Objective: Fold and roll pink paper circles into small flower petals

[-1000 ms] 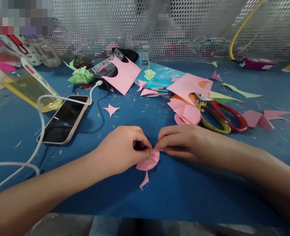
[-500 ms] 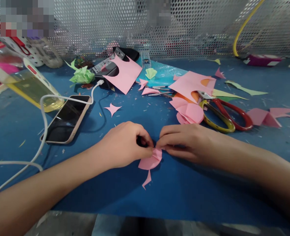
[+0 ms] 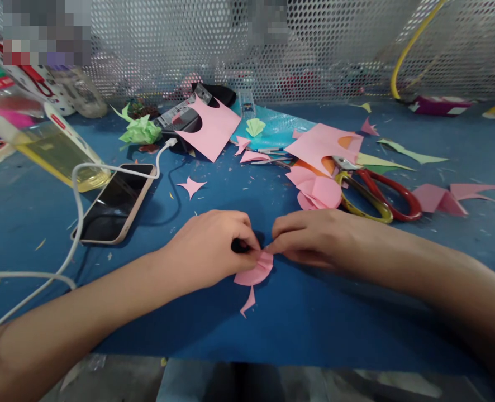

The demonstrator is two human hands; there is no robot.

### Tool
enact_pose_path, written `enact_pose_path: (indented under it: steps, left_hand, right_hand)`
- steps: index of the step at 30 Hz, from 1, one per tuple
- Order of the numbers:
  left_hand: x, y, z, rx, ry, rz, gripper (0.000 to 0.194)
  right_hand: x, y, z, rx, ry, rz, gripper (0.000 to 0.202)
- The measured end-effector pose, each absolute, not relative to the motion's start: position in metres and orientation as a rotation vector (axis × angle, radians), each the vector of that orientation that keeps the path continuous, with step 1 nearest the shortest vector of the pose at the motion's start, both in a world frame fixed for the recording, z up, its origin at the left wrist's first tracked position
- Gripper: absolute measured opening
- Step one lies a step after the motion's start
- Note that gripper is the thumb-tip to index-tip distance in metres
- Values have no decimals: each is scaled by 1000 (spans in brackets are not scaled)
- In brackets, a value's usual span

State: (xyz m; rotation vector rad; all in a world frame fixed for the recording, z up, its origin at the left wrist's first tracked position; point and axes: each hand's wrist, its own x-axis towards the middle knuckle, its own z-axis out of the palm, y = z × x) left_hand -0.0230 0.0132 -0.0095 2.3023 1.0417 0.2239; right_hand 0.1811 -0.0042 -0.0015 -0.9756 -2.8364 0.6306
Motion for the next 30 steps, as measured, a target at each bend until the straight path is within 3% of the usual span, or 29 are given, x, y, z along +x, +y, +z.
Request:
enact_pose_path:
  steps: [12,18,25,30]
  left_hand:
    - [-24,6,-8,2306,1153,284,13]
    - [-28,12,-2,2185,1100,503,22]
    - [-29,7,3,2205,1141,832,18]
    - [-28,10,3,2263,1141,471,18]
  right_hand:
    - [184,-1,-4,-1205,-2701,731,16]
    - [176,-16,-19,-1256,-2832,166,20]
    - [183,-12,-7,-1422,-2705,20,22]
    - [185,2,-6,-1635,-2592,37,21]
